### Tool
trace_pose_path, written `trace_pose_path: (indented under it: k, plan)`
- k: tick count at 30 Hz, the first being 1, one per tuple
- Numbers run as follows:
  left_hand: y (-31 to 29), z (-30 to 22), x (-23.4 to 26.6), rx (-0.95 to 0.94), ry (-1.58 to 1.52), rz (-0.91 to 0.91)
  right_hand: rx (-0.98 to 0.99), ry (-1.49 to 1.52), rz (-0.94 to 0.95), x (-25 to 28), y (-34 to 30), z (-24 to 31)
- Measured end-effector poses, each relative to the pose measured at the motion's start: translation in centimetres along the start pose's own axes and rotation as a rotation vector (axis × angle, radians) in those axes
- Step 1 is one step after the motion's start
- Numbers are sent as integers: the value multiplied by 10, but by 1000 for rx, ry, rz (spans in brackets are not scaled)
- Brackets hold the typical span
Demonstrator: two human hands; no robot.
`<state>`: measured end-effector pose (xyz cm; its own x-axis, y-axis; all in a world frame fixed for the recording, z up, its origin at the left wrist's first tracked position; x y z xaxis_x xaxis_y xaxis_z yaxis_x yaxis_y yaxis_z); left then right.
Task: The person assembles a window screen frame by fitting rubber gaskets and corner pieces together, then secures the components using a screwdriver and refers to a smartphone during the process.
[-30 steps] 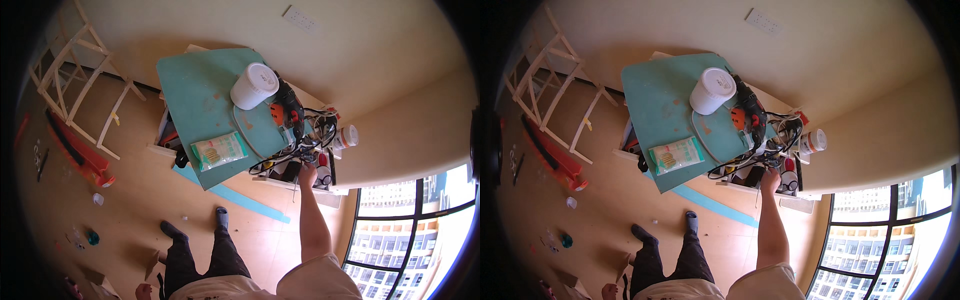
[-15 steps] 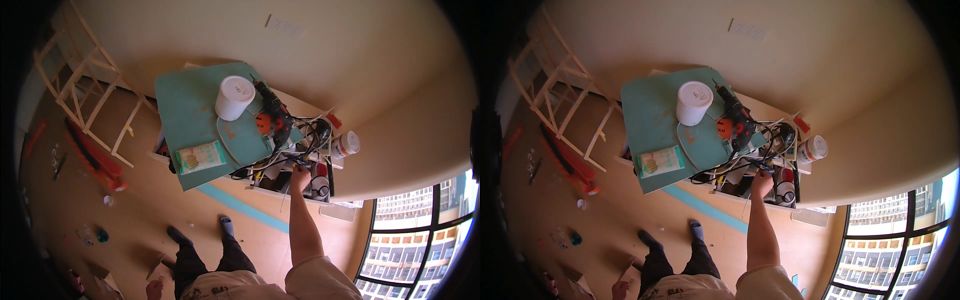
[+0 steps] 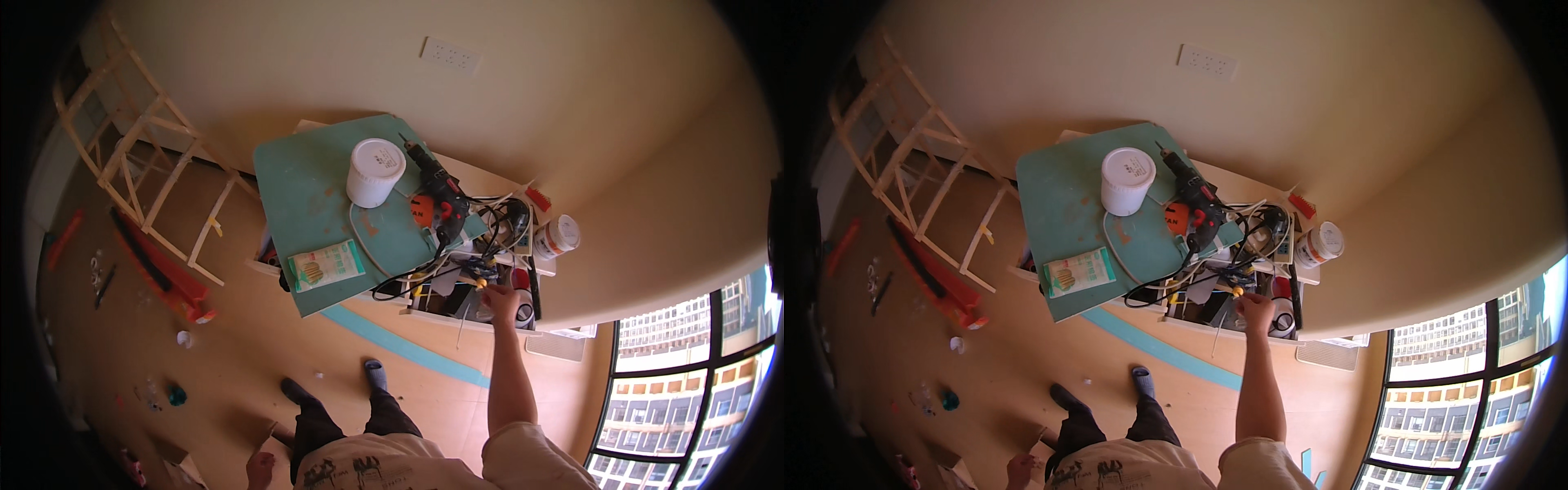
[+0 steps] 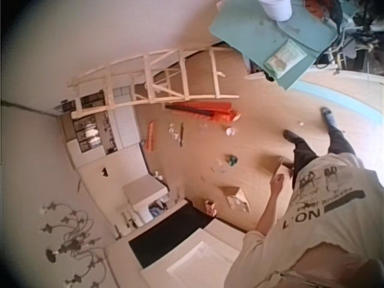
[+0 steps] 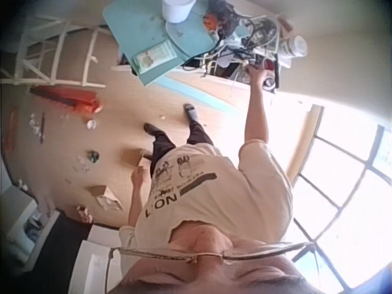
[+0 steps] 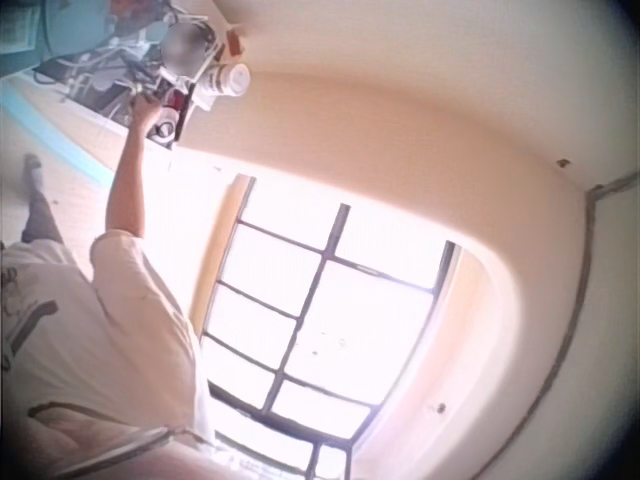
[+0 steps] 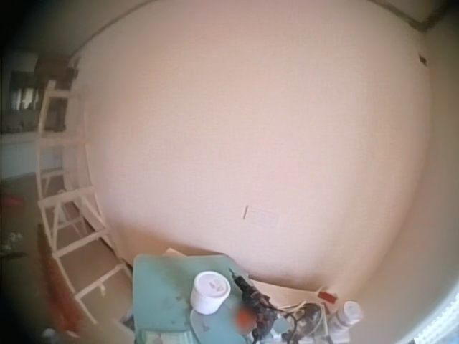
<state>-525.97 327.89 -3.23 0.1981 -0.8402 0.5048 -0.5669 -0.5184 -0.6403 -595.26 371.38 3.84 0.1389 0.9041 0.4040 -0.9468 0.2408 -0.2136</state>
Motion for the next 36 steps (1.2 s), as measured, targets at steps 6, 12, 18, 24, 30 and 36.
trace_pose_path:
  k: [6, 12, 18, 24, 30, 36]
  plan:
    - [-26, 29, 35, 48, -91, -143, 384, -171, 11, 56, -68, 46]
    - [17, -139, 115, -332, -172, -233, 657, -640, 1106, -57, -273, 286]
    - [15, -185, 223, -682, -409, 78, 673, -664, 1749, -350, -539, 266]
    - [36, -57, 354, -375, -766, -58, 554, -482, 1648, -532, -718, 274]
    - [50, 48, 559, -415, -1005, -723, -219, -256, 2035, -683, -877, 247]
    - [91, 205, 741, -355, -978, -914, -872, -488, 2043, -890, -1010, 230]
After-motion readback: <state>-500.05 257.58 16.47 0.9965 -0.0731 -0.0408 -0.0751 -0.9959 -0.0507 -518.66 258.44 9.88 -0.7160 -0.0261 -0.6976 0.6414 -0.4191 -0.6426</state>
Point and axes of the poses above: each hand's wrist, its own y-axis towards the middle knuckle, its own x-axis out of the back of the hand, z = x × y, the point moved 3 cm from there along y, towards the middle knuckle, and after that the axes turned 7 degrees about -y, right-handed, at the moved point
